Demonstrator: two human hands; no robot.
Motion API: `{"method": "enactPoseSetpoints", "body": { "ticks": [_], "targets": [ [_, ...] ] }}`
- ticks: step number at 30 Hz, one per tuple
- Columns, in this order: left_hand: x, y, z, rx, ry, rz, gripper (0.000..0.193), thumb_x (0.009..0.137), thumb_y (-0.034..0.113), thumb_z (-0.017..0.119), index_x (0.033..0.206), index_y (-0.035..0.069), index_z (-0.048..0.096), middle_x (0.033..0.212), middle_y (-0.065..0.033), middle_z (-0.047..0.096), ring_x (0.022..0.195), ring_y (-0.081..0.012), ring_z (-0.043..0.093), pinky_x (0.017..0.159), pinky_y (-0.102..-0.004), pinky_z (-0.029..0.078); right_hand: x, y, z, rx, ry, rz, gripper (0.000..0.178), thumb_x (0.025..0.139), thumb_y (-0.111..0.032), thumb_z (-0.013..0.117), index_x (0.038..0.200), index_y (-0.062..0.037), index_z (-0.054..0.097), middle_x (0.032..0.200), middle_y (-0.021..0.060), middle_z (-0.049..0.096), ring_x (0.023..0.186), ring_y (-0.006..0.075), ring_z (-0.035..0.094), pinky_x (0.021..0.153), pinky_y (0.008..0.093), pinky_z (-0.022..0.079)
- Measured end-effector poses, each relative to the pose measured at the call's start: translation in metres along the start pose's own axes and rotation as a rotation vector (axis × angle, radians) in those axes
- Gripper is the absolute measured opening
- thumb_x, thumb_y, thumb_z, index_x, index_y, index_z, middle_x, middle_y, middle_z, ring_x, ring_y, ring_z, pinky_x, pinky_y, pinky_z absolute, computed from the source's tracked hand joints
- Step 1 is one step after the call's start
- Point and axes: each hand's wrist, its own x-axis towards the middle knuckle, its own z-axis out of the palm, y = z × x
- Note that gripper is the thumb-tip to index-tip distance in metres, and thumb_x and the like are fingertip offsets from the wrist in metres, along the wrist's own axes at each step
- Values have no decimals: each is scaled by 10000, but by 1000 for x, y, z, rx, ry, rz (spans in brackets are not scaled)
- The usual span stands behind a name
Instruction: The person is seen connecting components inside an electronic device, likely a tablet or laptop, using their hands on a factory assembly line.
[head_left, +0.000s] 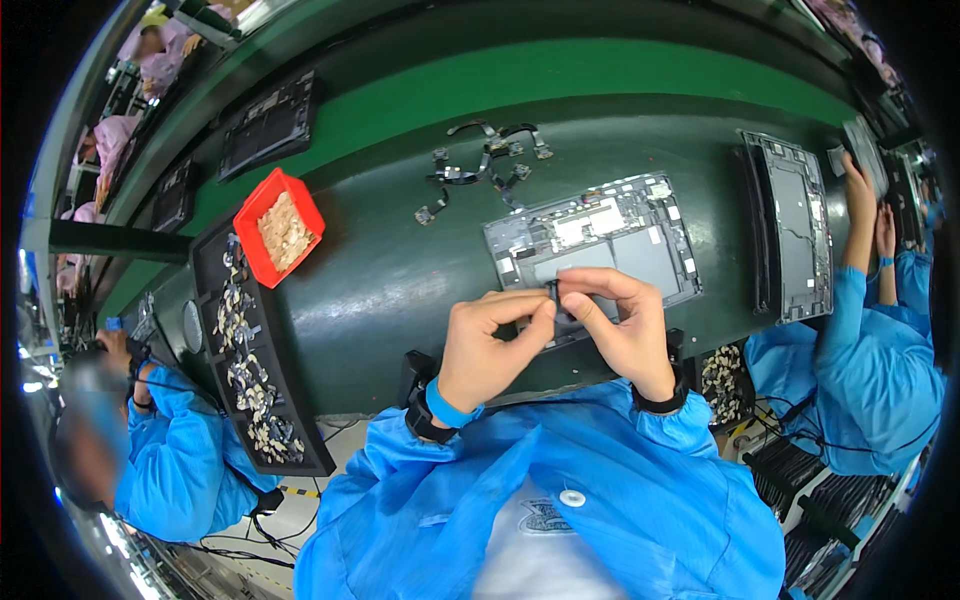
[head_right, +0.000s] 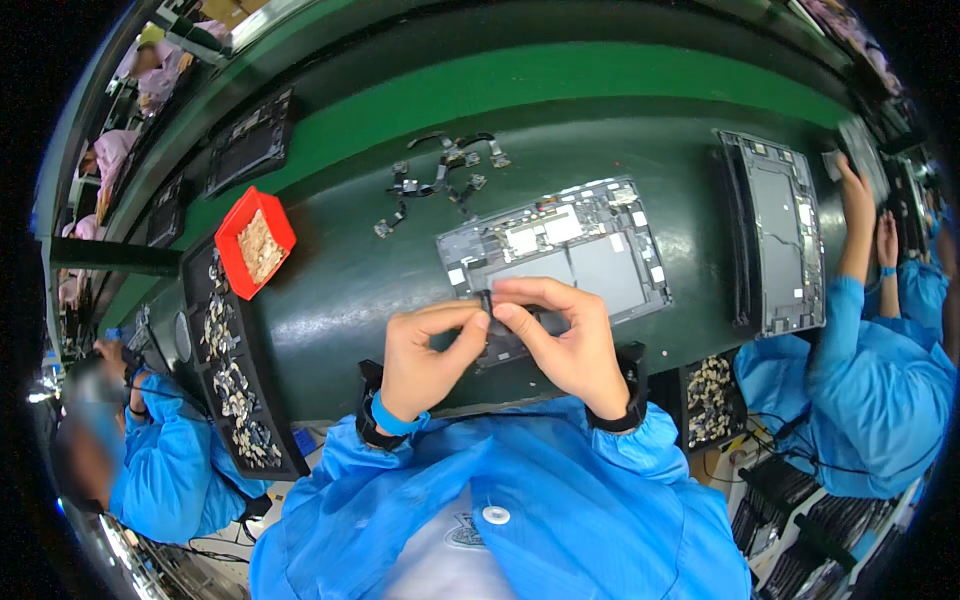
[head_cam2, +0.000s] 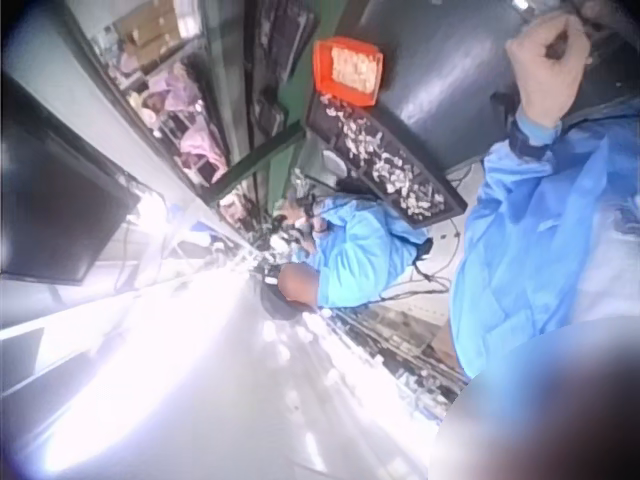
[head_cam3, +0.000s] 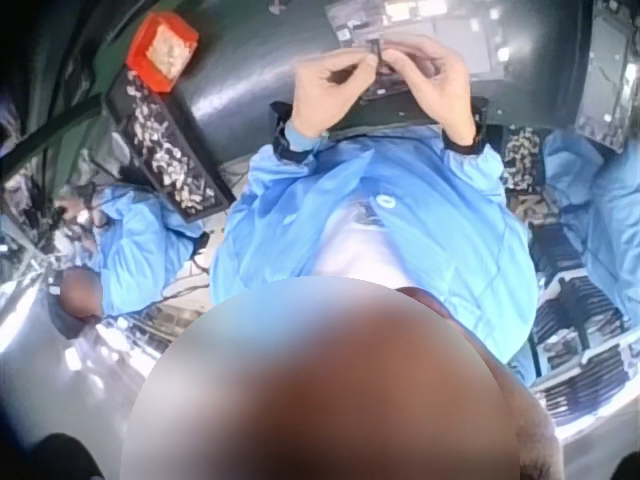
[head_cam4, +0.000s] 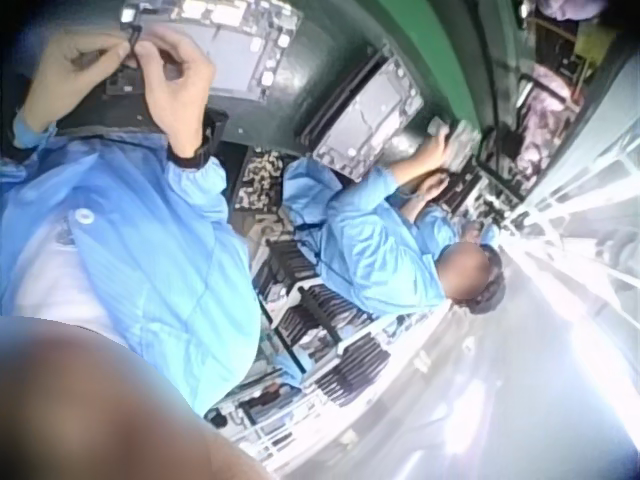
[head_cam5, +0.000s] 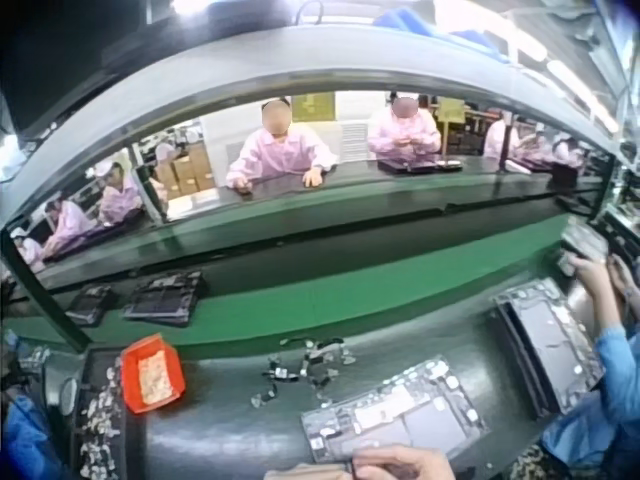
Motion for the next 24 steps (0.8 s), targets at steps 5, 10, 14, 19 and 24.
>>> {"method": "enactPoseSetpoints", "body": {
  "ticks": [5,10,14,19,24],
  "targets": [
    [13,0,23,137,-137,208,106,926,57,722,991,-11,771,928,-146,783,828,-261,746,813,-350,543,-2,6,-13,190,112,-62,106,945,-7,727,1035,33,765,1035,116,768,999,170,697,894,295,537],
    [44,6,42,351,-187,369,104,899,98,749,983,49,785,982,-103,780,914,-275,729,873,-370,505,4,10,-49,116,380,-135,33,949,6,705,959,34,719,1008,105,749,965,168,654,895,307,504],
    [89,-13,56,654,-231,608,251,844,96,747,1092,125,769,1214,-73,702,1208,-242,619,989,-411,433,21,4,-87,-584,488,-232,77,886,-61,766,954,-32,742,1051,99,766,1068,267,630,993,398,446],
    [119,-39,73,920,-221,755,512,777,81,734,1275,193,694,1318,-66,618,1272,-246,553,1014,-490,390,31,1,-99,-821,467,-15,87,870,-83,785,948,-44,788,981,90,781,965,217,664,924,372,481],
    [126,-40,77,882,-269,720,507,770,121,754,1265,213,698,1298,-50,617,1266,-231,549,975,-475,385,46,9,-98,-416,464,204,154,907,-72,761,1012,37,785,822,118,775,742,152,706,685,284,540]
  ]
}}
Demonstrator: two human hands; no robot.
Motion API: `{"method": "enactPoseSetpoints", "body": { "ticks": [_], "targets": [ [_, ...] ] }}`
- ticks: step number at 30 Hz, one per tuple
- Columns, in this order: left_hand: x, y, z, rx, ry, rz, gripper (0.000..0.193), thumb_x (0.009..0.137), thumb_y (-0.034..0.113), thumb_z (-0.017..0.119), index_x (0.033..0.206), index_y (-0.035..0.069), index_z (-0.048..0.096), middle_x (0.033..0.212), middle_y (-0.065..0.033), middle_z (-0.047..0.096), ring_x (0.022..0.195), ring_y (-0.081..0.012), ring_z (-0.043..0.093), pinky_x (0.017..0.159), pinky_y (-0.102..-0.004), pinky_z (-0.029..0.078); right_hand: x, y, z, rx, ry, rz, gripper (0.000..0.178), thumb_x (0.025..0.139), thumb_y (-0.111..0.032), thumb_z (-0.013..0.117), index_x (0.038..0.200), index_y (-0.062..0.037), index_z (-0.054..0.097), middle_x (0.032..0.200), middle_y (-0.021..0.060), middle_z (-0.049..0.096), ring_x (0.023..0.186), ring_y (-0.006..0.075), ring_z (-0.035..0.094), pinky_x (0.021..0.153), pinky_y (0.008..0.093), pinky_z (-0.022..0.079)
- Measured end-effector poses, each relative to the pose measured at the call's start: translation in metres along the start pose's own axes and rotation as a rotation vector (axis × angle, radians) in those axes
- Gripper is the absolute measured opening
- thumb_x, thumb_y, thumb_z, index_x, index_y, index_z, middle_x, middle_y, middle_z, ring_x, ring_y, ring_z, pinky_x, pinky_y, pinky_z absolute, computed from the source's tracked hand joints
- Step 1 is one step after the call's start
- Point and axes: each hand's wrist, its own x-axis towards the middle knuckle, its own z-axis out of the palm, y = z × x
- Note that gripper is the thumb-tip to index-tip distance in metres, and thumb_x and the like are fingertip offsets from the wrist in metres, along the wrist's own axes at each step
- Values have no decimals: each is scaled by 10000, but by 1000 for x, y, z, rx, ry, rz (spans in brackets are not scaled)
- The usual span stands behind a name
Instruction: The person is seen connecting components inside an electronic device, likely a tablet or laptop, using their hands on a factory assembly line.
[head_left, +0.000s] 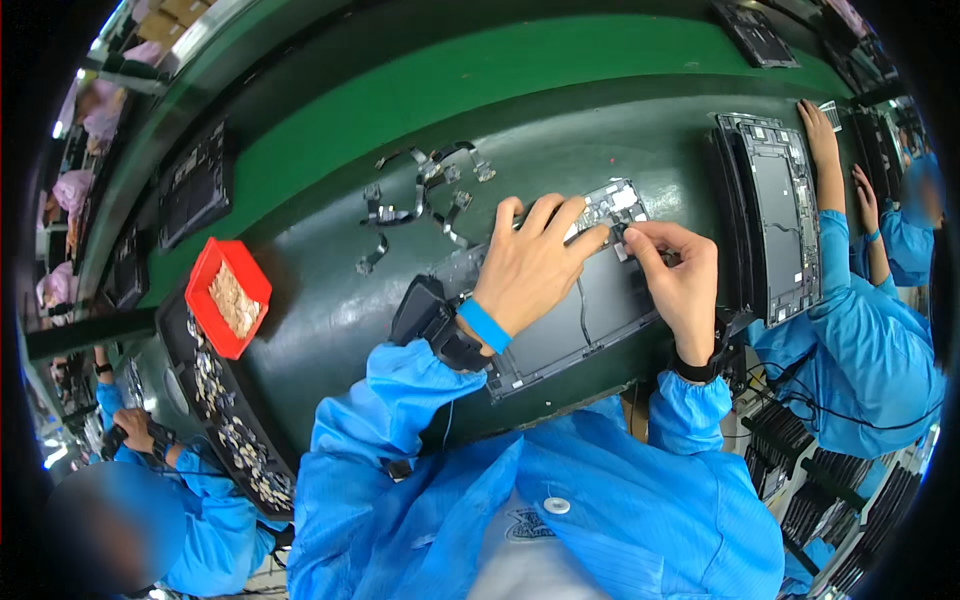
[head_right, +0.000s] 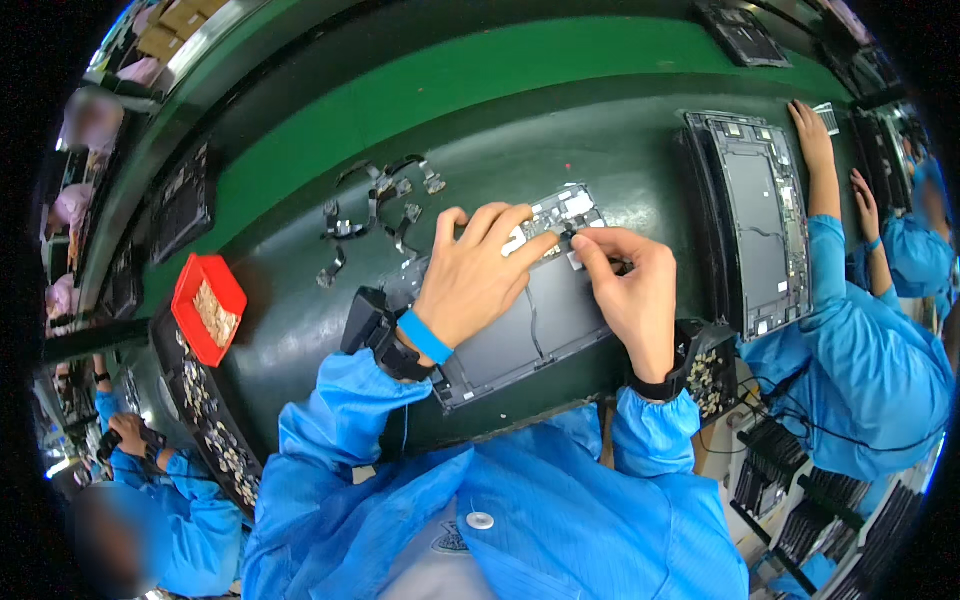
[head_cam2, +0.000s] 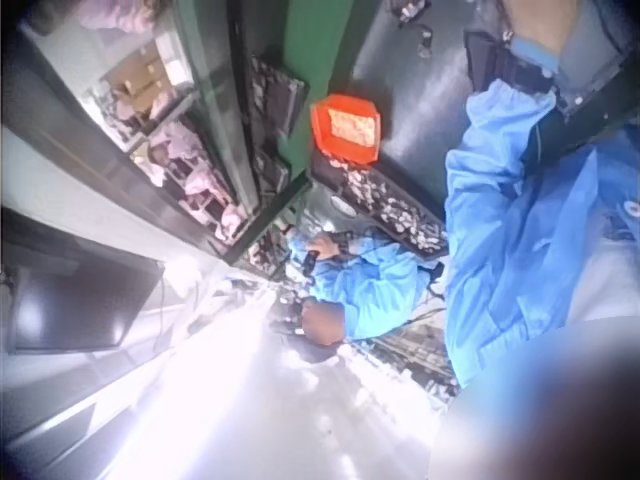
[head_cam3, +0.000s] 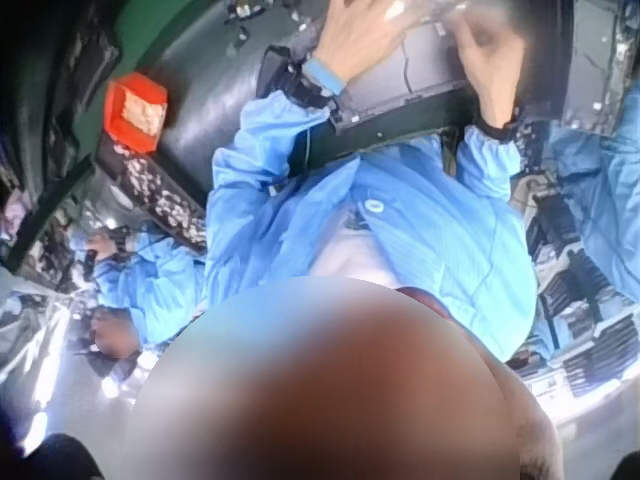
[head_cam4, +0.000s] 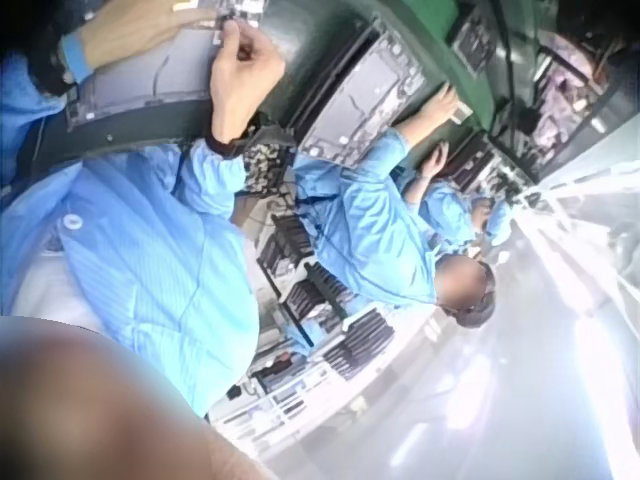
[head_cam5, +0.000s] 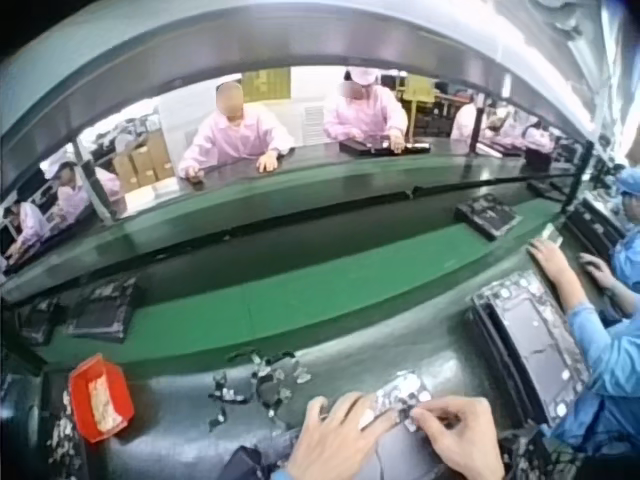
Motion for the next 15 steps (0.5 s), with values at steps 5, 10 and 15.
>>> {"method": "enactPoseSetpoints", "body": {
  "ticks": [5,10,15],
  "targets": [
    [-7,-3,4,-77,52,-54,374,796,128,756,1162,204,743,1299,-36,645,1250,-240,578,961,-471,382,5,1,14,129,-72,34,163,920,-47,745,1021,79,770,861,127,781,774,133,721,734,274,564],
    [-9,-6,4,-132,81,-56,285,814,133,756,1094,185,766,1304,-47,674,1257,-253,599,967,-469,384,6,4,18,154,-82,121,156,938,-62,737,1018,68,773,833,95,771,707,102,683,621,246,531],
    [-8,-6,2,-165,79,-76,278,814,128,754,1088,175,766,1304,-49,675,1258,-254,599,968,-470,385,6,2,19,141,-40,163,178,941,-96,748,1001,70,766,786,84,758,627,75,636,542,227,487]
  ]
}}
